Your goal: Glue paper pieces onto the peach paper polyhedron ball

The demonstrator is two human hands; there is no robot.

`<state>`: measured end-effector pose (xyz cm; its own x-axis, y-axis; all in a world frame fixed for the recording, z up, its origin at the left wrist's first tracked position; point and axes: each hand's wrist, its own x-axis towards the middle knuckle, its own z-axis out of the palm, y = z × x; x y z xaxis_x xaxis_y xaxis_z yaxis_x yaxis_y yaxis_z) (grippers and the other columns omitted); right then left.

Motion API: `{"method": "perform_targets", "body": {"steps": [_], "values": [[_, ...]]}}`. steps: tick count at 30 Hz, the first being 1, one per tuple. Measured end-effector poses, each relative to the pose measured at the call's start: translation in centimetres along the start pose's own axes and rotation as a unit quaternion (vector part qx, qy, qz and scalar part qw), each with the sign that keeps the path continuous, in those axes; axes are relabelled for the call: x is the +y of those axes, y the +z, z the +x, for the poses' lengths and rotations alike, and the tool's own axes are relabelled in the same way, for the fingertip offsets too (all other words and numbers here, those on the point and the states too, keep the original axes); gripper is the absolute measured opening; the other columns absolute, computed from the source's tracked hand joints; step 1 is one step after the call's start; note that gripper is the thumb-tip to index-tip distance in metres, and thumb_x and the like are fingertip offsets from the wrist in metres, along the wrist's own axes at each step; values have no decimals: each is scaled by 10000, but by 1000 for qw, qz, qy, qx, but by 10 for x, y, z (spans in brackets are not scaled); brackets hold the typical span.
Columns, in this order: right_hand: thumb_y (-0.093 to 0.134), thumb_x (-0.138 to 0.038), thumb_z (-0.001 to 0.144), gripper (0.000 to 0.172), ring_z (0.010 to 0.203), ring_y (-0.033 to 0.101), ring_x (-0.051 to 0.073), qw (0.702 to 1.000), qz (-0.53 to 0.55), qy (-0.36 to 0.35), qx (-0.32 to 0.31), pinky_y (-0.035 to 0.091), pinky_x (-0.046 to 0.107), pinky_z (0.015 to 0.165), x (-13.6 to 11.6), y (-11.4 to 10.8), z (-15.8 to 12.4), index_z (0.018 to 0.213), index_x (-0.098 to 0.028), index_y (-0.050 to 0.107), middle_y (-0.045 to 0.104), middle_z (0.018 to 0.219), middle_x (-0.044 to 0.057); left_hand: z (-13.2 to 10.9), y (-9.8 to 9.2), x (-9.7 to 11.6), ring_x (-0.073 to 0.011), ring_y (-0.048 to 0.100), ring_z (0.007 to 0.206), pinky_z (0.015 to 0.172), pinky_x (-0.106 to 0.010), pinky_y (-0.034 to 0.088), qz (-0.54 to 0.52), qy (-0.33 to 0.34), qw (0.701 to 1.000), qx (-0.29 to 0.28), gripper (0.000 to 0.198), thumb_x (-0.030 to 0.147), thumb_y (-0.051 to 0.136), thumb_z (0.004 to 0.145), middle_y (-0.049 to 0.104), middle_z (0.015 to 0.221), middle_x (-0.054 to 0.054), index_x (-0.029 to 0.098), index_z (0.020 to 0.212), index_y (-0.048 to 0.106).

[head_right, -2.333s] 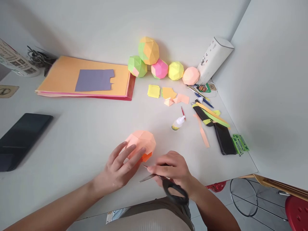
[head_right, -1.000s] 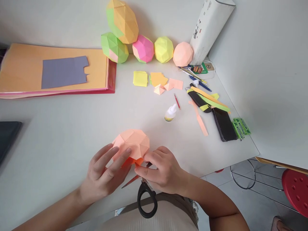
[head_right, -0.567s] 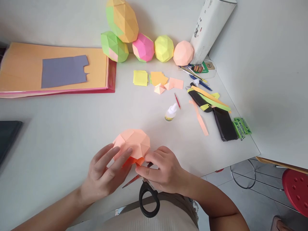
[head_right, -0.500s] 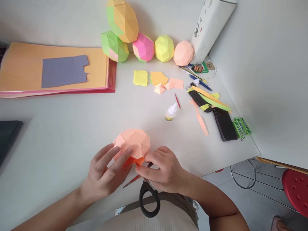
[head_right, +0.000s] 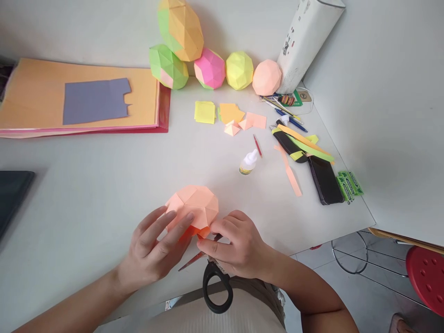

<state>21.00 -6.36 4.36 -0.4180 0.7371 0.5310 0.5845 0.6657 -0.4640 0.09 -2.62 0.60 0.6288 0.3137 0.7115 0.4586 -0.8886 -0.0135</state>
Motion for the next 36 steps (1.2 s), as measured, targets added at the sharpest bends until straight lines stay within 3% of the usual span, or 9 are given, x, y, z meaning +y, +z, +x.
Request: {"method": "perform_targets", "body": {"steps": [12, 17, 23, 36], "values": [[469, 3, 816, 261, 601, 511, 100, 1000, -11, 6, -14, 389, 284, 611, -5, -3, 4, 892, -174, 645, 646, 799, 35, 1, 0, 0, -286, 423, 1330, 1044, -496, 503, 3, 0, 1000, 0, 234, -8, 706, 698, 542, 1397, -84, 167, 849, 666], [469, -29, 852, 251, 573, 494, 92, 1000, -18, 17, -10, 382, 280, 610, -5, -2, 0, 936, -187, 644, 640, 803, 27, 3, 0, 0, -279, 423, 1334, 1073, -489, 486, 3, 0, 1000, 4, 246, -19, 720, 681, 521, 1410, -94, 147, 854, 667], [461, -44, 865, 252, 621, 548, 124, 997, -46, 16, -53, 389, 296, 633, -8, -5, 1, 932, -188, 656, 642, 794, 35, 6, -1, 0, -272, 414, 1357, 1102, -481, 471, 8, 2, 1000, 7, 251, -14, 725, 685, 569, 1367, -70, 166, 851, 666], [454, -36, 853, 261, 603, 547, 128, 998, -35, 12, -44, 406, 305, 617, -10, -4, 0, 943, -181, 651, 653, 811, 47, 4, -2, 1, -290, 411, 1353, 1083, -495, 481, 1, 5, 1000, 4, 247, -6, 728, 679, 600, 1324, -95, 152, 856, 662]]}}
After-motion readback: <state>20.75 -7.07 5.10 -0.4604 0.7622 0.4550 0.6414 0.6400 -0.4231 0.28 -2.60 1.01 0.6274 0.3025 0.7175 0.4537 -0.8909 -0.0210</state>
